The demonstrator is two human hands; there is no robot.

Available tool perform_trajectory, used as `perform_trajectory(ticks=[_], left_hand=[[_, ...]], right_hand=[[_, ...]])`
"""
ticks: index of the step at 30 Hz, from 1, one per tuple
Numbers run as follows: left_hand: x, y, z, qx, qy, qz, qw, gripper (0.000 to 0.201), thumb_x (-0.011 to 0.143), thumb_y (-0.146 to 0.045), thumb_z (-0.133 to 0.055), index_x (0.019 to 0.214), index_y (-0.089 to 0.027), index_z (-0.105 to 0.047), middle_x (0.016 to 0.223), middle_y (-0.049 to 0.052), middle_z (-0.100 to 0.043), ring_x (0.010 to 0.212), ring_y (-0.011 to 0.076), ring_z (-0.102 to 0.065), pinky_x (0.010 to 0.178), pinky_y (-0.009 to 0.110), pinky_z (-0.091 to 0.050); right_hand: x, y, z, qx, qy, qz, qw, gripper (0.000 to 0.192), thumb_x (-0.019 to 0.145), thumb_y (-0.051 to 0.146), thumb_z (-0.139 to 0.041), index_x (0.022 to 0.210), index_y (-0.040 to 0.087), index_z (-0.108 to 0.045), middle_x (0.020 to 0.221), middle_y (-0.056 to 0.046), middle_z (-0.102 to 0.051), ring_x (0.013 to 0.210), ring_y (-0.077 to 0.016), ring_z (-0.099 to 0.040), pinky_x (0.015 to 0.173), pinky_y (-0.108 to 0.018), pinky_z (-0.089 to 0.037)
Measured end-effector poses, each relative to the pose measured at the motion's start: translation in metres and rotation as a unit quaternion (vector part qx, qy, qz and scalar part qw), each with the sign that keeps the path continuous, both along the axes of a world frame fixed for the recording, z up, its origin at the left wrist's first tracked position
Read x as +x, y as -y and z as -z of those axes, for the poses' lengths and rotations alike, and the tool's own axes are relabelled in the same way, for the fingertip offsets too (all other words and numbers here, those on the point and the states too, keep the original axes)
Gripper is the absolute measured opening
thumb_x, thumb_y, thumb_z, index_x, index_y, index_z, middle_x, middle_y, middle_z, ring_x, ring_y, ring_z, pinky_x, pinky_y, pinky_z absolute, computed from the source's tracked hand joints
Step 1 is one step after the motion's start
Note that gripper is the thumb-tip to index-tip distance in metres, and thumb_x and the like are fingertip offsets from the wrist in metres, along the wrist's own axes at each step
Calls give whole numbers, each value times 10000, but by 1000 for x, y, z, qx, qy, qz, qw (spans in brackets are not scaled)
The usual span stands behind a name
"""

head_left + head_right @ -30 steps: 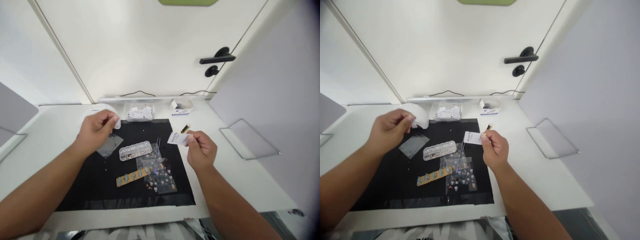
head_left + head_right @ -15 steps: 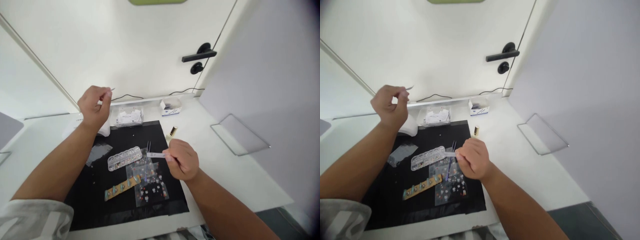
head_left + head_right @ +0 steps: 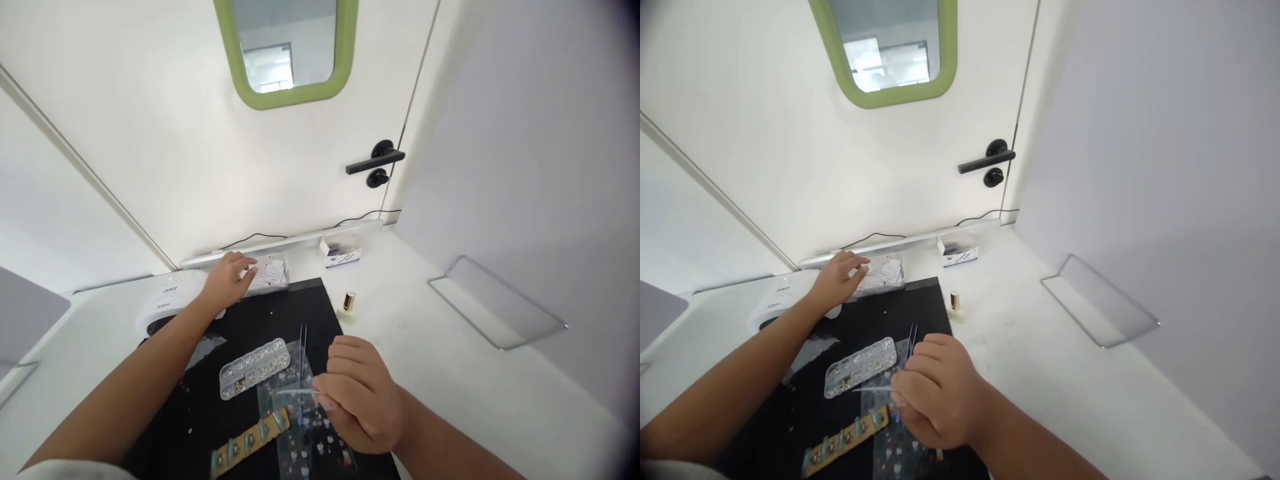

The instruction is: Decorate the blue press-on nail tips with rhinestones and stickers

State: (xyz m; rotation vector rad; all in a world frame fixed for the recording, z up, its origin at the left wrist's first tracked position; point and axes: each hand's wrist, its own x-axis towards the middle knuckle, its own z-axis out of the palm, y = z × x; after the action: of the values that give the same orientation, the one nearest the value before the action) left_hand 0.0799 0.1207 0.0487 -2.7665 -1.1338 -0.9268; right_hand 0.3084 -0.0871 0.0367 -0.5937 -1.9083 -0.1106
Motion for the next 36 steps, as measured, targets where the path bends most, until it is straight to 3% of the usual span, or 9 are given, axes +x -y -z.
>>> perform_trajectory(ticks=[4, 9, 11, 13, 16, 20, 23, 36], left_hand=[[-16, 27, -24, -24, 44, 8, 999, 254, 992, -333, -480, 1056, -158, -652, 937, 54, -624, 882, 175, -604, 756, 316, -536], [-32, 96, -41, -100, 52, 70, 991, 222, 980, -309, -488, 1106, -210, -641, 964, 36, -615, 855, 147, -600, 747, 263, -520], [-37, 128, -42, -157, 29, 103, 982, 248, 969, -315, -508, 1187, -243, -604, 1028, 36, -619, 858, 140, -601, 753, 253, -533], [-39, 155, -39, -267, -7, 128, 955, 387, 958, -297, -538, 1340, -274, -490, 1164, 57, -595, 930, 149, -594, 830, 277, -534], [-42, 179, -26, -290, 44, 165, 942, 363, 934, -264, -577, 1294, -263, -526, 1056, 40, -621, 884, 141, -601, 813, 266, -530], [-45, 189, -3, -235, 152, 125, 952, 187, 923, -187, -586, 1099, -233, -627, 908, 16, -643, 789, 117, -615, 716, 219, -518], [-47, 191, 8, -214, 184, 103, 954, 176, 921, -178, -592, 1087, -232, -615, 869, 7, -646, 764, 113, -621, 702, 219, -520], [-44, 190, 17, -142, 173, 147, 964, 229, 887, -77, -603, 1089, -184, -624, 880, 36, -672, 794, 117, -636, 724, 215, -541]], right_hand=[[-1, -3, 3, -64, 19, -9, 998, 153, 854, 118, -451, 765, 173, -563, 582, 1, -505, 541, -139, -363, 537, -306, -283], [-7, -9, 8, -184, 3, 7, 983, 222, 911, 135, -446, 745, 157, -592, 609, 1, -523, 555, -122, -446, 538, -264, -330], [-13, -10, 10, -240, -13, 9, 971, 240, 933, 136, -454, 739, 160, -594, 615, 8, -548, 563, -109, -504, 541, -231, -364], [-22, -9, 13, -291, -26, 6, 956, 240, 937, 133, -478, 732, 164, -599, 624, 15, -585, 573, -99, -551, 550, -206, -391], [-37, -4, 16, -346, -37, -12, 938, 255, 931, 147, -501, 696, 172, -596, 618, 23, -607, 578, -100, -573, 559, -197, -409], [-50, 2, 18, -371, -47, -41, 927, 270, 926, 179, -486, 676, 175, -585, 613, 21, -598, 576, -109, -559, 567, -213, -408], [-53, 3, 20, -364, -52, -54, 929, 272, 931, 199, -472, 688, 174, -593, 612, 17, -587, 577, -113, -543, 577, -226, -403], [-48, 1, 32, -333, 0, -84, 939, 277, 969, 209, -453, 748, 168, -616, 616, 12, -564, 580, -112, -527, 574, -225, -400]])
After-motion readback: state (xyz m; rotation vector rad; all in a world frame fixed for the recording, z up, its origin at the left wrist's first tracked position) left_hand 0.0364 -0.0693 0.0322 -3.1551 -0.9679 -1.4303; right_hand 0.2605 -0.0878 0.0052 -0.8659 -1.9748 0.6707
